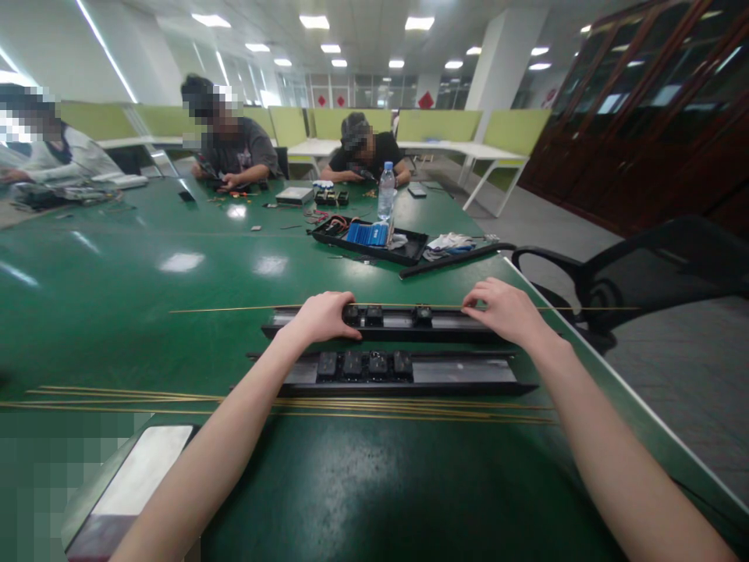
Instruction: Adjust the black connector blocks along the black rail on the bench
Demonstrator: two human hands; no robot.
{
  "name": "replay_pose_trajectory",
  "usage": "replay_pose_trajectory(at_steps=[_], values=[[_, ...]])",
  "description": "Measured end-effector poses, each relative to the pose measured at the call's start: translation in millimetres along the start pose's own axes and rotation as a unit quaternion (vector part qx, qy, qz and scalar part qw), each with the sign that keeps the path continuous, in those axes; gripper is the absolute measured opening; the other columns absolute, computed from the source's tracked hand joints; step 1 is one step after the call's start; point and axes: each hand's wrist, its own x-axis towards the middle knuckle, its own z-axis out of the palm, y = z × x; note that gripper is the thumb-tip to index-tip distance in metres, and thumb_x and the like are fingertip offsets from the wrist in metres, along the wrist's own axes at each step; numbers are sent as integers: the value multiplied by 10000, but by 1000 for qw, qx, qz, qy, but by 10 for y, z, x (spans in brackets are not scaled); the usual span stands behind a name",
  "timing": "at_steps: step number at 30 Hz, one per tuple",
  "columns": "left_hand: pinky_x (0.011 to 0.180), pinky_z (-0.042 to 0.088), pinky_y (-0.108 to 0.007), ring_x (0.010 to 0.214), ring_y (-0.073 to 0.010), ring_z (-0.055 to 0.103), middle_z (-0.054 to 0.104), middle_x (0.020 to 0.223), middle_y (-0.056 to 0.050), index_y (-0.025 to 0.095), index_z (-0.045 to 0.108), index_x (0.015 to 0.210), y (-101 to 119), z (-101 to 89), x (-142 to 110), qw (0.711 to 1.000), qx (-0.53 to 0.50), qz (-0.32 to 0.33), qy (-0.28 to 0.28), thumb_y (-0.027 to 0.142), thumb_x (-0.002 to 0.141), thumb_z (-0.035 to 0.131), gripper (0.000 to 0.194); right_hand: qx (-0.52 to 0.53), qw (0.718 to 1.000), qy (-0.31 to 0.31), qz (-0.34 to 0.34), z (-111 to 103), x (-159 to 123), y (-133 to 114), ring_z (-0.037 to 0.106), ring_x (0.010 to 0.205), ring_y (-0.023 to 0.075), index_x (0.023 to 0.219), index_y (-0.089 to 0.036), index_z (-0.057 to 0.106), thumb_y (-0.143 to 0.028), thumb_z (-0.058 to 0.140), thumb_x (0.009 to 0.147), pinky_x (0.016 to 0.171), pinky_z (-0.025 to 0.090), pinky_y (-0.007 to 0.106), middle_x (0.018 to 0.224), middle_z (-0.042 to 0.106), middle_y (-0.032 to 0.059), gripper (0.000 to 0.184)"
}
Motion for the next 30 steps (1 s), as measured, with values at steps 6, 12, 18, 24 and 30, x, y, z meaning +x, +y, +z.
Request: replay_pose_trajectory(at_steps=[6, 12, 18, 24, 30], values=[[847, 531, -387, 1065, -333, 676, 725, 1180, -101, 231, 616, 1217, -1, -4, 5, 1000, 7, 1, -2, 662, 668, 757, 712, 12, 1000, -12, 11, -20, -24, 104, 612, 866, 217, 778, -230, 703, -313, 609, 877, 676, 444, 329, 849, 708, 40, 160], [841, 533, -401, 1059, -342, 676, 722, 1184, -109, 221, 615, 1214, 0, -3, -2, 1000, 4, 5, -3, 672, 670, 751, 720, 34, 999, -12, 16, -21, -57, 215, 605, 774, 197, 789, -232, 707, -325, 592, 861, 673, 445, 323, 837, 700, 41, 164], [841, 528, -391, 1064, -336, 675, 723, 1183, -102, 235, 612, 1211, -6, 2, -2, 1000, 2, 4, -3, 656, 664, 762, 707, 36, 998, -34, 48, -75, -81, 284, 610, 726, 178, 771, -236, 718, -319, 618, 825, 645, 431, 305, 829, 700, 25, 141], [834, 527, -386, 1057, -333, 677, 725, 1173, -103, 237, 614, 1198, -1, 6, 3, 1000, 5, 1, -4, 656, 663, 762, 696, 22, 997, -41, 61, -141, -116, 340, 602, 681, 167, 752, -237, 731, -303, 623, 799, 616, 409, 293, 804, 706, 24, 135], [835, 527, -384, 1058, -332, 677, 724, 1177, -103, 239, 611, 1201, 7, -4, -5, 1000, 6, 1, -4, 658, 670, 758, 692, 20, 995, -40, 91, -100, -182, 533, 605, 660, 184, 738, -252, 738, -338, 636, 781, 566, 386, 299, 750, 703, 23, 140]])
